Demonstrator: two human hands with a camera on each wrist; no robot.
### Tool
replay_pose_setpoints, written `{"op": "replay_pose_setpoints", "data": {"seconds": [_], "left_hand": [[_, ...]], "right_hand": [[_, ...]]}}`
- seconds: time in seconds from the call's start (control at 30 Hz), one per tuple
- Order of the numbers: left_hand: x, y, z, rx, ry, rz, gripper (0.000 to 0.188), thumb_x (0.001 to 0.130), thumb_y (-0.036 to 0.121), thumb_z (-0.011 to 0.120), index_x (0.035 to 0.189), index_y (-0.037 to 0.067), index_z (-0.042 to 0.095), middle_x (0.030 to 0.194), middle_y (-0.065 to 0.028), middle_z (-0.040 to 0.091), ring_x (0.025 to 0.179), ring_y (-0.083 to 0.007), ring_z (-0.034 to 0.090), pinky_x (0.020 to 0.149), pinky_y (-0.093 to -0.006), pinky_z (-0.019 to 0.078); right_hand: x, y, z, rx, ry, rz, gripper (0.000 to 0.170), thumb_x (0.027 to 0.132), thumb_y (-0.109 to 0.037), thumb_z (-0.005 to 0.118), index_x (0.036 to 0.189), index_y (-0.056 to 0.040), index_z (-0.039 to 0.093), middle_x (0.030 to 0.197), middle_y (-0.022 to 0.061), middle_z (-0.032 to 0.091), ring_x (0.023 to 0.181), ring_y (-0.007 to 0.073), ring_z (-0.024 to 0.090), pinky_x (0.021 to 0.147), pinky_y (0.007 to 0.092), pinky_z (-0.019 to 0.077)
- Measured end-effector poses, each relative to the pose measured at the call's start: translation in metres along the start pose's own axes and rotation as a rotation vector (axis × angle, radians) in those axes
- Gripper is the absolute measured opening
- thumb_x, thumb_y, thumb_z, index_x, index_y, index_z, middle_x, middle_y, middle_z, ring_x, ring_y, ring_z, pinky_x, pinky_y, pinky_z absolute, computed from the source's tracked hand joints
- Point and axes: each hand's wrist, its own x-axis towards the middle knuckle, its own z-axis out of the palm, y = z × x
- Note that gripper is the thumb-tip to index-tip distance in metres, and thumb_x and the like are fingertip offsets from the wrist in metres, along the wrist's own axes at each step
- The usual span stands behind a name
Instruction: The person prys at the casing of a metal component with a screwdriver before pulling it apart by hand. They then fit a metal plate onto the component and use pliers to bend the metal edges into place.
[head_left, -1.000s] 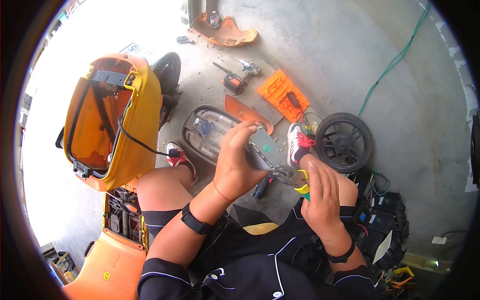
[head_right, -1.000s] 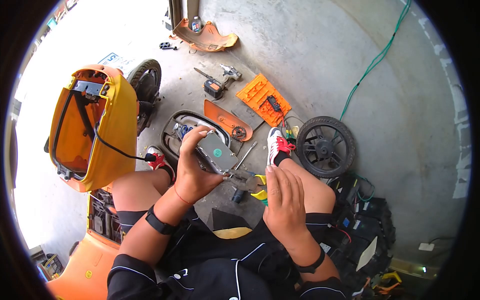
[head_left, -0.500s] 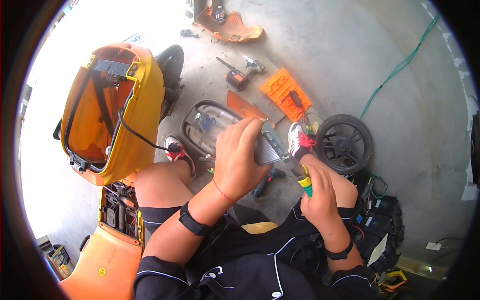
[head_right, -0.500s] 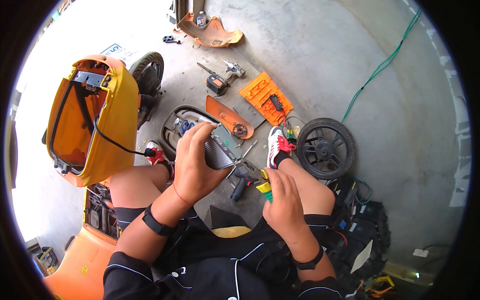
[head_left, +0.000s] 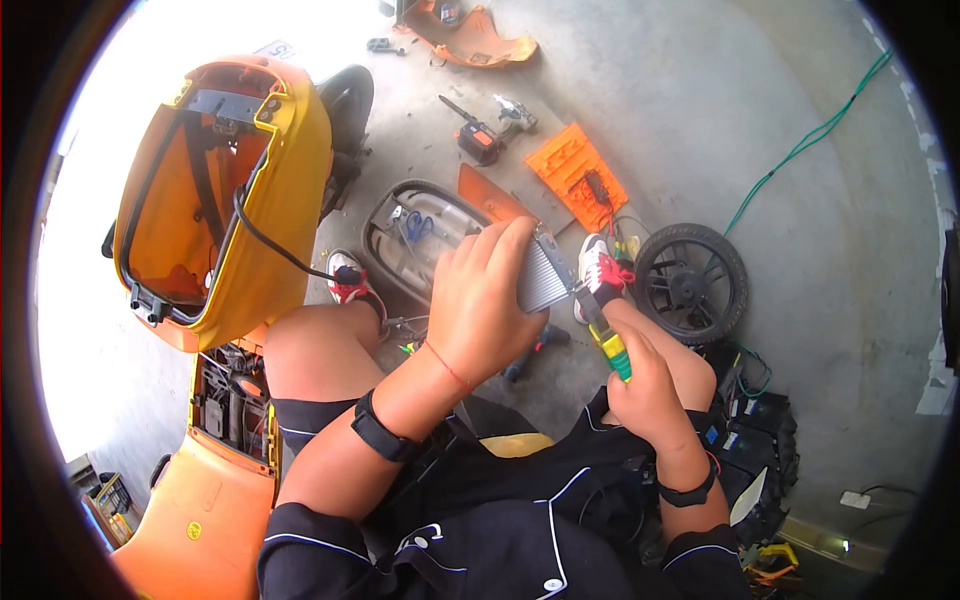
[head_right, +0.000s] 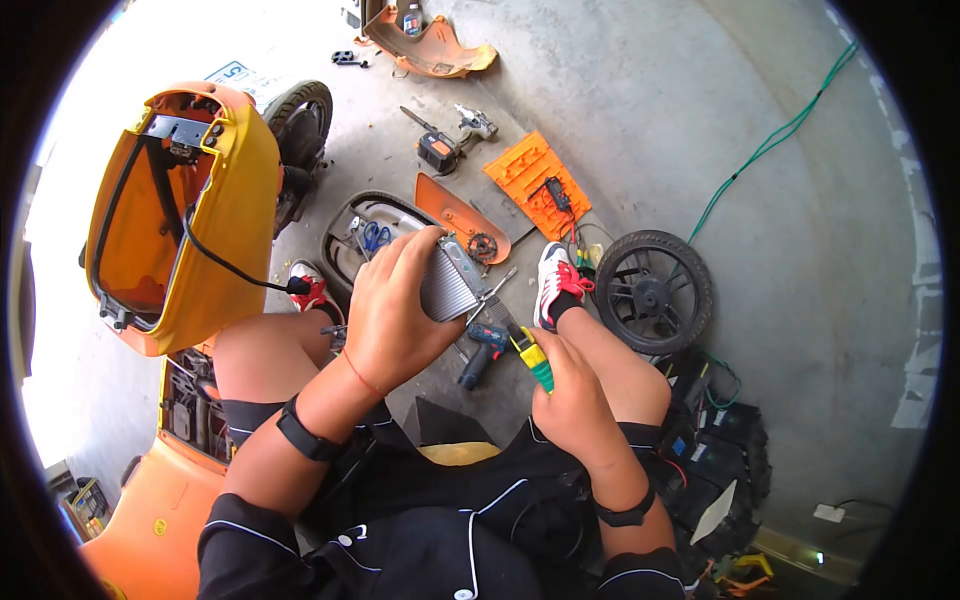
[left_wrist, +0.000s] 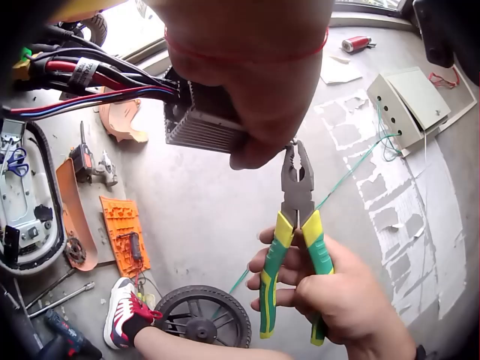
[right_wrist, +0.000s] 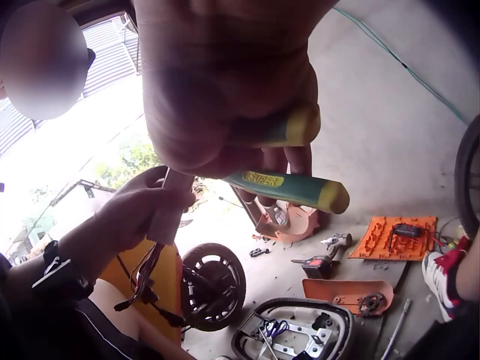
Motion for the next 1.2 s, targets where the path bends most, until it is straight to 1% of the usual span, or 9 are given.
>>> {"op": "replay_pose_setpoints", "data": {"seconds": [0.07, 0.17, 0.23, 0.3, 0.4, 0.47, 0.67, 0.97, 1.2], "left_hand": [[0.001, 0.003, -0.003, -0.023, -0.014, -0.012, 0.079, 0.063, 0.010, 0.086, 0.135, 0.003, 0.054, 0.121, -0.0174, 0.065, 0.112, -0.0385, 0.063, 0.097, -0.0463, 0.0490], [0.002, 0.003, -0.001, -0.077, -0.003, -0.046, 0.075, 0.065, 0.010, 0.083, 0.134, 0.004, 0.055, 0.118, -0.0174, 0.065, 0.109, -0.0392, 0.063, 0.093, -0.0475, 0.0491], [0.003, 0.001, 0.000, -0.114, 0.023, -0.073, 0.072, 0.067, 0.009, 0.080, 0.134, 0.005, 0.055, 0.115, -0.0167, 0.066, 0.106, -0.0392, 0.063, 0.090, -0.0481, 0.0485], [0.006, 0.000, -0.005, -0.096, -0.120, -0.139, 0.078, 0.068, 0.014, 0.085, 0.137, -0.001, 0.053, 0.118, -0.0211, 0.066, 0.111, -0.0414, 0.064, 0.098, -0.0467, 0.0521], [0.005, -0.001, -0.003, -0.085, -0.154, -0.149, 0.079, 0.069, 0.015, 0.084, 0.139, -0.001, 0.053, 0.116, -0.0219, 0.066, 0.110, -0.0414, 0.065, 0.097, -0.0471, 0.0521], [0.004, 0.000, -0.003, -0.096, -0.162, -0.152, 0.079, 0.069, 0.015, 0.084, 0.140, -0.001, 0.053, 0.115, -0.0219, 0.066, 0.110, -0.0415, 0.065, 0.096, -0.0472, 0.0522], [0.002, -0.001, -0.004, -0.018, -0.173, -0.174, 0.083, 0.067, 0.015, 0.084, 0.142, 0.001, 0.052, 0.114, -0.0211, 0.065, 0.108, -0.0416, 0.064, 0.094, -0.0487, 0.0516], [-0.001, 0.001, -0.005, 0.235, -0.116, -0.111, 0.086, 0.068, 0.015, 0.082, 0.147, 0.005, 0.051, 0.125, -0.0152, 0.065, 0.112, -0.0359, 0.065, 0.094, -0.0478, 0.0506], [0.007, -0.013, -0.013, -0.080, -0.307, -0.207, 0.085, 0.067, 0.012, 0.081, 0.145, 0.002, 0.049, 0.120, -0.0211, 0.065, 0.110, -0.0415, 0.066, 0.094, -0.0495, 0.0521]], "right_hand": [[-0.002, 0.010, 0.004, 0.235, -0.132, 0.219, 0.057, 0.078, 0.013, 0.057, 0.134, 0.0028, 0.055, 0.124, 0.0274, 0.064, 0.119, 0.0471, 0.061, 0.102, 0.0484, 0.0496], [-0.002, 0.019, 0.004, 0.111, -0.044, 0.137, 0.059, 0.080, 0.012, 0.056, 0.138, 0.0040, 0.053, 0.126, 0.0284, 0.064, 0.120, 0.0470, 0.062, 0.104, 0.0467, 0.0489], [-0.005, 0.019, 0.005, 0.163, -0.024, 0.180, 0.060, 0.080, 0.011, 0.056, 0.140, 0.0044, 0.052, 0.127, 0.0292, 0.063, 0.121, 0.0473, 0.061, 0.104, 0.0469, 0.0487], [-0.004, 0.018, 0.003, 0.209, -0.009, 0.217, 0.062, 0.080, 0.011, 0.056, 0.142, 0.0048, 0.051, 0.128, 0.0299, 0.063, 0.121, 0.0476, 0.061, 0.105, 0.0472, 0.0485], [-0.003, 0.008, 0.001, 0.237, -0.032, 0.180, 0.068, 0.079, 0.012, 0.056, 0.145, 0.0049, 0.048, 0.128, 0.0312, 0.062, 0.122, 0.0490, 0.060, 0.105, 0.0489, 0.0479], [0.005, -0.008, -0.003, -0.034, -0.013, 0.026, 0.070, 0.078, 0.013, 0.056, 0.146, 0.0042, 0.047, 0.129, 0.0307, 0.061, 0.123, 0.0496, 0.058, 0.105, 0.0503, 0.0474], [0.004, -0.013, 0.001, -0.074, -0.060, 0.047, 0.071, 0.078, 0.014, 0.057, 0.147, 0.0033, 0.046, 0.132, 0.0303, 0.059, 0.124, 0.0485, 0.057, 0.106, 0.0509, 0.0463], [0.004, -0.014, 0.008, -0.109, -0.048, 0.084, 0.065, 0.078, 0.012, 0.057, 0.142, 0.0030, 0.049, 0.127, 0.0294, 0.060, 0.123, 0.0483, 0.057, 0.105, 0.0517, 0.0466], [0.011, 0.005, 0.012, -0.070, -0.023, 0.034, 0.060, 0.078, 0.012, 0.057, 0.137, 0.0011, 0.054, 0.122, 0.0288, 0.063, 0.118, 0.0482, 0.060, 0.101, 0.0523, 0.0483]]}}
